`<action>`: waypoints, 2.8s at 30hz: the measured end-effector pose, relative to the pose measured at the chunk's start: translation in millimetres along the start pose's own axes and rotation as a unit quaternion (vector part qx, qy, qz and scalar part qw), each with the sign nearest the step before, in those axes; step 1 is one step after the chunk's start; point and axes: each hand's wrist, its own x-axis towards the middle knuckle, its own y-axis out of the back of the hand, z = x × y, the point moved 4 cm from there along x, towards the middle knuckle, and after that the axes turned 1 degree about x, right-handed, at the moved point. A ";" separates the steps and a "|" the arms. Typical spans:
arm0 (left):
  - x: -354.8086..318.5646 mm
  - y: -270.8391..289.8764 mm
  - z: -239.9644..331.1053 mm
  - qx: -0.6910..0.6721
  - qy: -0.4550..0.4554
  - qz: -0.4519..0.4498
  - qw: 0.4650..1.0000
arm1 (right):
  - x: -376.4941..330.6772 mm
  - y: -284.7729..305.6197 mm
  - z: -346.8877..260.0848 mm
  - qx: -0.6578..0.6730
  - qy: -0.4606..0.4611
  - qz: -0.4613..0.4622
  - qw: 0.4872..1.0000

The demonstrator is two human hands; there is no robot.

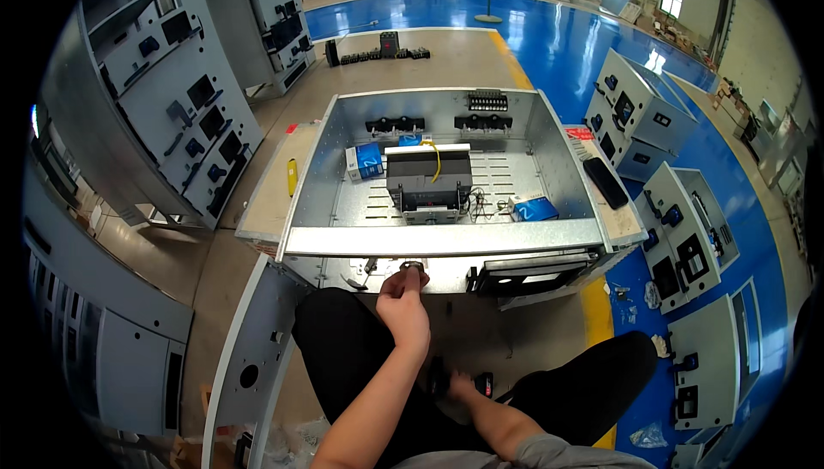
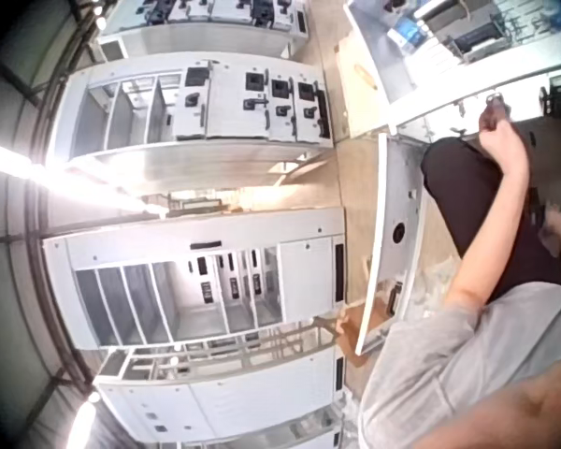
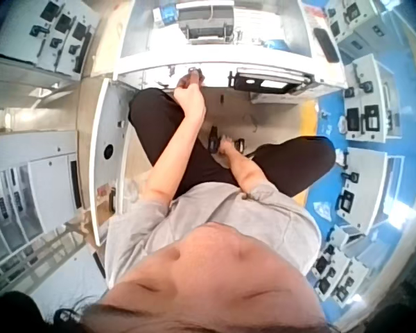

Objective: The person sits on the floor and assembles an electrical cabinet by installing a metal bracket, tightening screws with a cordless drill, and using a wrench to secure a component. They also handle wires and fasteners during the process.

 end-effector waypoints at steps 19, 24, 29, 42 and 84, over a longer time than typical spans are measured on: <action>7.3 10.5 11.9 -0.096 0.051 -0.059 0.992 | -480.4 409.6 -207.3 -0.012 0.698 0.213 0.683; 2.9 0.5 5.3 -0.091 0.055 -0.066 0.992 | -504.4 415.4 -189.9 0.081 0.666 0.353 0.652; 2.4 -10.0 2.5 -0.126 0.089 -0.066 0.986 | -460.4 414.1 -142.9 0.224 0.657 0.311 0.649; -8.7 -15.5 11.2 -0.202 0.161 0.023 0.966 | -303.1 374.5 -100.6 0.278 0.421 0.376 0.777; -11.9 -5.3 18.4 -0.243 0.410 -0.106 0.873 | -459.7 -140.8 406.6 0.342 -0.573 0.228 0.709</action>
